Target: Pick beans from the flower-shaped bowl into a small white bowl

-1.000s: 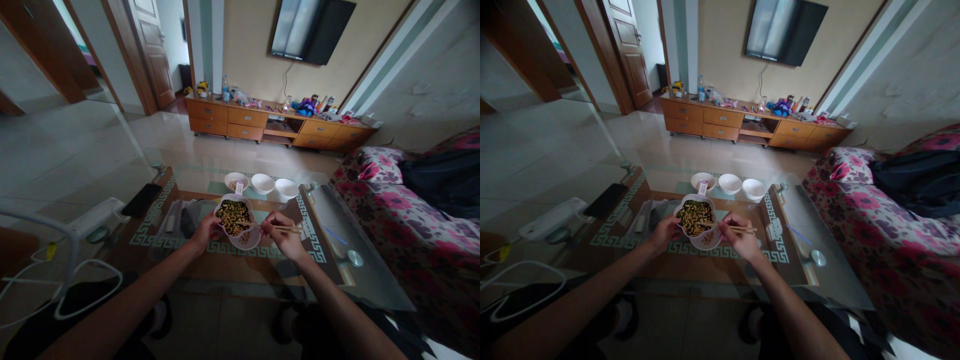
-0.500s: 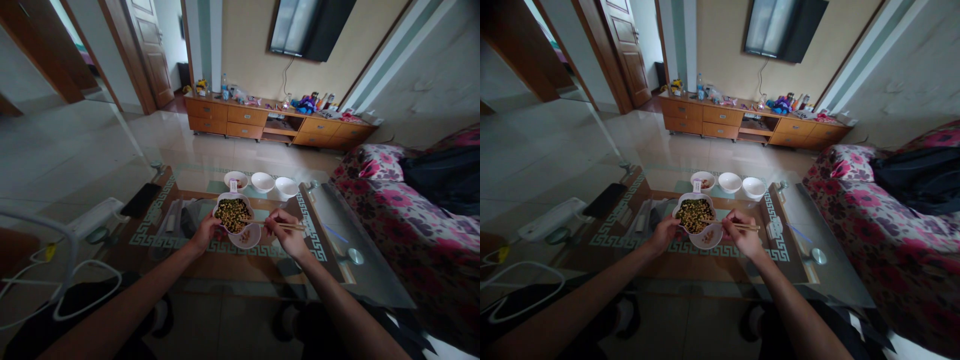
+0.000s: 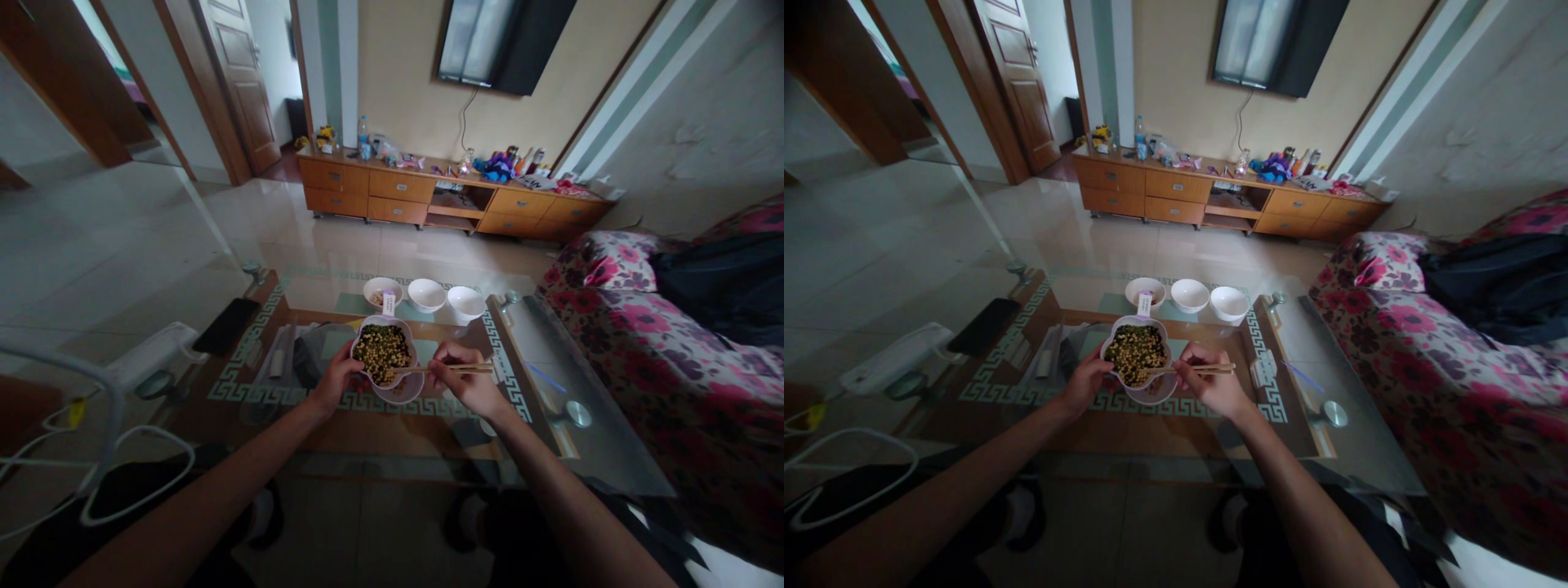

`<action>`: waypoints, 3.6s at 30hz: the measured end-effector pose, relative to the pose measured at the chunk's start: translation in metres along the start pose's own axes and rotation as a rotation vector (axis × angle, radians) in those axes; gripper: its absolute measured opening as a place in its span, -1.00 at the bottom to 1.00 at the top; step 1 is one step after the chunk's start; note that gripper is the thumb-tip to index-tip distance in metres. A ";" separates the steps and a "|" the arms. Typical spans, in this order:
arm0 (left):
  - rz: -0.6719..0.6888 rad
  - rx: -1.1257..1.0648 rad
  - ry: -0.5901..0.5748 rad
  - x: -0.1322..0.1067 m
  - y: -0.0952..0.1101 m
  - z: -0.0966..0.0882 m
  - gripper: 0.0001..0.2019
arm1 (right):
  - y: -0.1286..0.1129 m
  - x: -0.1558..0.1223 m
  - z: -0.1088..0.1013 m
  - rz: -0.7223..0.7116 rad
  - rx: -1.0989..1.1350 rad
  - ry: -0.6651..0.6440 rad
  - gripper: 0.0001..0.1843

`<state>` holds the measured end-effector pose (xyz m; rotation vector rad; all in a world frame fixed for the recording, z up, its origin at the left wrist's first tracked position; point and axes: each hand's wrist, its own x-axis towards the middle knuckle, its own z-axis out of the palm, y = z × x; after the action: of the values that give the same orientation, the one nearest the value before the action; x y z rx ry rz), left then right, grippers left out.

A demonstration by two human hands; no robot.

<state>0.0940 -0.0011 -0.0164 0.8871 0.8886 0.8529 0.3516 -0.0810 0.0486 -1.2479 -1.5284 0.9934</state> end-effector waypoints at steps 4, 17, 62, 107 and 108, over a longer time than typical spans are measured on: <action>0.003 0.002 -0.010 -0.001 -0.001 0.000 -0.28 | 0.004 0.001 0.000 -0.009 -0.056 -0.030 -0.57; 0.014 0.007 0.000 -0.001 -0.002 0.000 -0.26 | 0.004 0.002 -0.009 0.032 -0.016 -0.061 -0.52; 0.135 0.142 -0.012 0.006 0.025 0.002 -0.34 | 0.003 0.006 -0.007 0.051 -0.022 -0.024 -0.56; 0.194 0.101 0.046 0.012 0.022 -0.001 -0.24 | 0.012 0.012 -0.008 0.096 0.153 -0.005 -0.49; 0.194 0.098 0.047 0.012 0.022 -0.001 -0.24 | 0.013 0.012 -0.008 0.097 0.156 -0.005 -0.48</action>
<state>0.0928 0.0181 -0.0005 1.0549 0.9013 1.0075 0.3621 -0.0669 0.0406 -1.2184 -1.3776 1.1565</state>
